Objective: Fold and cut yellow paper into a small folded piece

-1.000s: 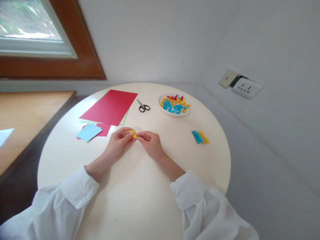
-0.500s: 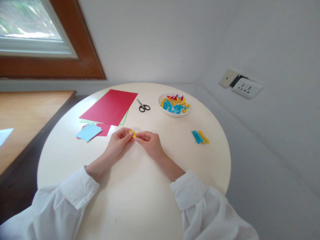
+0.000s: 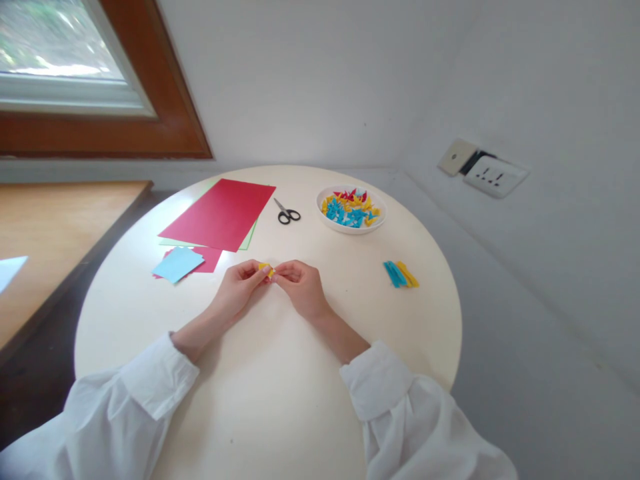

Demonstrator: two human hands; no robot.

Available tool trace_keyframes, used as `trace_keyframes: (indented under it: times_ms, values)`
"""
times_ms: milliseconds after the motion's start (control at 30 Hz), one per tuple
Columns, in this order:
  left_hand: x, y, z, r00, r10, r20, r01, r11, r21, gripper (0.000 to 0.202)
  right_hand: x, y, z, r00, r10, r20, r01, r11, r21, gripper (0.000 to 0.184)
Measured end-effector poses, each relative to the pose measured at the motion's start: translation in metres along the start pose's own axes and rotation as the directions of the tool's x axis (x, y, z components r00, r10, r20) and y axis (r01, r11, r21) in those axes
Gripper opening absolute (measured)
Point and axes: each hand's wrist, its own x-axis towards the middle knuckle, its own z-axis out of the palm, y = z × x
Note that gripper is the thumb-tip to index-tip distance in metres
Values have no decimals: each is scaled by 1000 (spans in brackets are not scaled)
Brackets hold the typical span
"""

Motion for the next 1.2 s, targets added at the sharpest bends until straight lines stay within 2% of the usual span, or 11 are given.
trace_keyframes:
  times_ms: [133,233,333,533,900,1100,1200]
  values:
    - [0,0,1,1000,-16,-23,16,1000,-9,27,1,1,1,999,37,-26,-36,999,25,20]
    - [-1,4,1,998,-23,-51,21,999,-49,23,1,1,1,998,61,-12,-60,997,54,21]
    - [-1,6,1,997,-12,-78,4,995,-96,30,1,0,0,998,66,12,-67,995,68,22]
    - [0,6,-1,998,25,-60,-29,998,-64,26,1,1,-1,998,52,29,-54,995,78,23]
    - [0,5,-2,998,4,-64,-8,998,-64,22,1,2,-1,998,53,24,-53,998,27,23]
    - [1,5,-2,993,70,-98,-64,996,55,19,1,0,0,999,14,38,-13,1000,-12,22]
    - [0,6,-2,990,120,-80,-108,984,141,15,0,-2,1,999,-9,40,11,999,-53,19]
